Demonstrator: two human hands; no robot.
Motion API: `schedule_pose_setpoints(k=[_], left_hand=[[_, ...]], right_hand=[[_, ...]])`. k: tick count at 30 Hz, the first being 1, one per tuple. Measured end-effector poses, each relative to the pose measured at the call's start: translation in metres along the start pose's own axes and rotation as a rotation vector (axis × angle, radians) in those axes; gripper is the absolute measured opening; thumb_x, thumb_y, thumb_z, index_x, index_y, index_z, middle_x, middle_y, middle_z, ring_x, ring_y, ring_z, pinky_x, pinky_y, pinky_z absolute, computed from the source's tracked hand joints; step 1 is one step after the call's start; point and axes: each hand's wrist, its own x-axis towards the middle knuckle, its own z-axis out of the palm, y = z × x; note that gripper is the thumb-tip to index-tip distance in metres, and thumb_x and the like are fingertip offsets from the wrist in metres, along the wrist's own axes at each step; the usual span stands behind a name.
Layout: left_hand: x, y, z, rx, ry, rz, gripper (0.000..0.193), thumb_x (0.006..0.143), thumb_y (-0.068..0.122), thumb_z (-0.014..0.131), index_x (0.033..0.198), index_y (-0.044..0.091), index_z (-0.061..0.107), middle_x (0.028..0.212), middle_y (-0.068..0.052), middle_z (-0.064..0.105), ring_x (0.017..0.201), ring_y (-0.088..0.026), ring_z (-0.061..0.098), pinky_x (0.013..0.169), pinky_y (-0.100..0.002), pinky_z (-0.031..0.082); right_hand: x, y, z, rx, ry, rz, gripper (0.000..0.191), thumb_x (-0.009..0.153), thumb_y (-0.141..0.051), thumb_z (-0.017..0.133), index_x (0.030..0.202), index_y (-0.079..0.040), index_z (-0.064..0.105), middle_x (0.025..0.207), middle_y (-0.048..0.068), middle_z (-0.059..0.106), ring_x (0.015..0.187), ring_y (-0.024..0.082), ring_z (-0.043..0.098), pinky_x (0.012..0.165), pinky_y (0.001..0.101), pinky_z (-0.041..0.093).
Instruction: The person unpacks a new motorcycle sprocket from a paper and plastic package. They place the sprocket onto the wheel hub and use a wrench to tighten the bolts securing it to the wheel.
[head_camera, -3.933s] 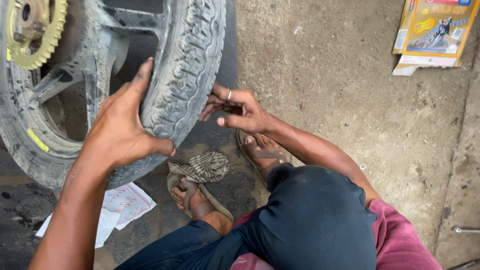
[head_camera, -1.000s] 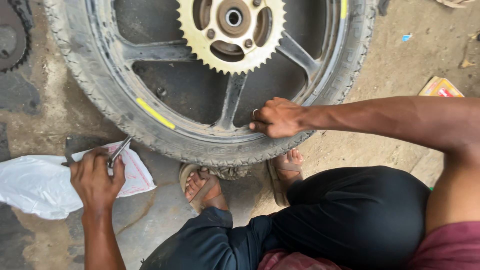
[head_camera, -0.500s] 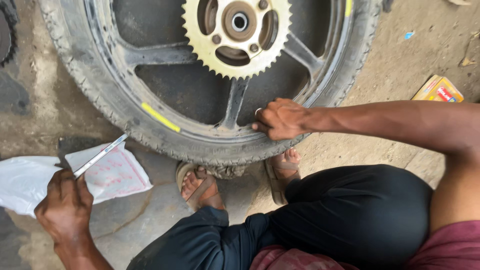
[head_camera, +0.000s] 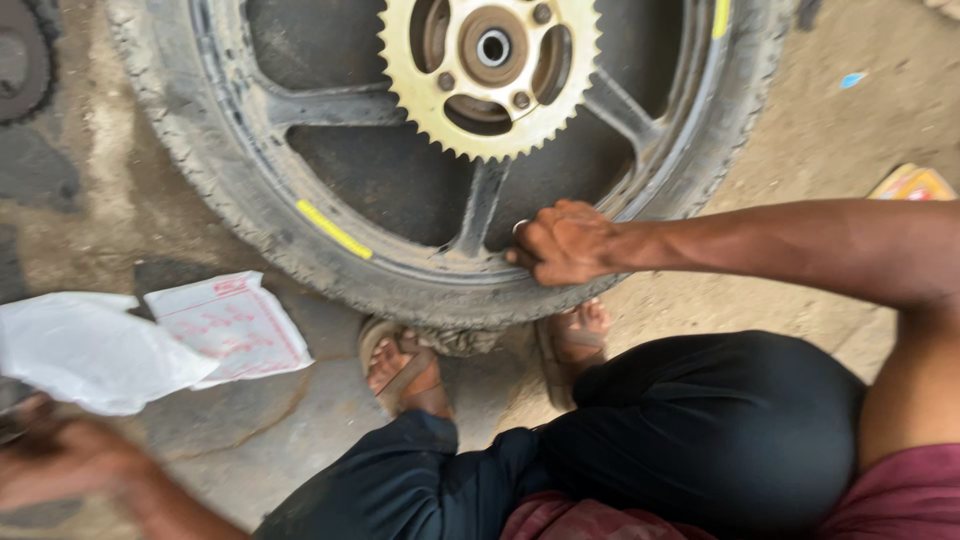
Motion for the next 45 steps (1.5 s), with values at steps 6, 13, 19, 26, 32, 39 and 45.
schedule_pose_setpoints(k=[6,13,19,26,32,39,45], left_hand=[[-0.031,0.030,0.066,-0.474,-0.026,-0.648,0.020,0.102,-0.005,0.075,0.114,-0.008,0.060,0.094,-0.014,0.070,0.069,-0.019,0.070,0.059,-0.033,0.059],[-0.020,0.116,0.094,-0.453,-0.547,-0.576,0.020,0.106,-0.003,0.073,0.123,-0.006,0.063,0.109,-0.019,0.074,0.094,-0.022,0.075,0.079,-0.029,0.063],[0.017,0.166,0.077,-0.292,-0.622,-0.255,0.032,0.105,0.004,0.075,0.133,-0.005,0.061,0.127,-0.021,0.070,0.112,-0.035,0.072,0.091,-0.044,0.059],[0.026,0.230,0.089,-0.257,-0.783,0.169,0.067,0.100,0.022,0.072,0.149,-0.014,0.044,0.157,-0.035,0.041,0.148,-0.052,0.038,0.120,-0.059,0.038],[0.025,0.235,0.094,-0.186,-0.889,0.192,0.064,0.105,0.027,0.067,0.151,-0.012,0.045,0.161,-0.037,0.036,0.152,-0.053,0.032,0.120,-0.055,0.040],[0.026,0.229,0.096,-0.203,-0.934,0.158,0.066,0.104,0.026,0.067,0.152,-0.012,0.044,0.161,-0.038,0.035,0.152,-0.054,0.030,0.122,-0.054,0.037],[0.036,0.239,0.093,-0.118,-0.952,0.199,0.067,0.102,0.026,0.069,0.152,-0.012,0.044,0.157,-0.038,0.037,0.150,-0.054,0.032,0.125,-0.058,0.030]], right_hand=[[-0.023,-0.021,-0.032,-0.001,0.057,-0.084,0.042,0.104,-0.042,0.049,0.098,-0.006,0.071,0.074,0.022,0.071,0.064,0.033,0.071,0.070,0.0487,0.055],[-0.058,-0.031,-0.072,0.750,0.415,-0.699,0.026,0.096,-0.012,0.068,0.119,0.001,0.070,0.111,0.014,0.078,0.095,0.019,0.079,0.086,0.0313,0.067],[-0.068,-0.040,-0.077,1.069,0.178,-0.812,0.031,0.104,-0.002,0.054,0.135,0.002,0.057,0.122,0.020,0.073,0.106,0.021,0.077,0.097,0.0358,0.064],[-0.063,-0.038,-0.078,1.036,0.226,-0.887,0.033,0.108,-0.001,0.046,0.138,0.009,0.054,0.142,0.024,0.062,0.128,0.030,0.069,0.109,0.0430,0.055],[-0.059,-0.040,-0.084,0.903,0.314,-0.834,0.031,0.105,0.001,0.051,0.134,0.009,0.058,0.135,0.024,0.067,0.123,0.028,0.071,0.104,0.0407,0.057],[-0.035,-0.025,-0.123,0.545,0.677,-0.854,0.012,0.104,0.000,0.055,0.110,0.005,0.064,0.117,0.024,0.069,0.106,0.028,0.072,0.096,0.0382,0.061],[-0.001,0.013,-0.149,-0.123,0.653,0.125,0.028,0.116,-0.015,0.042,0.123,-0.002,0.066,0.085,0.020,0.072,0.068,0.024,0.072,0.053,0.0336,0.059]])
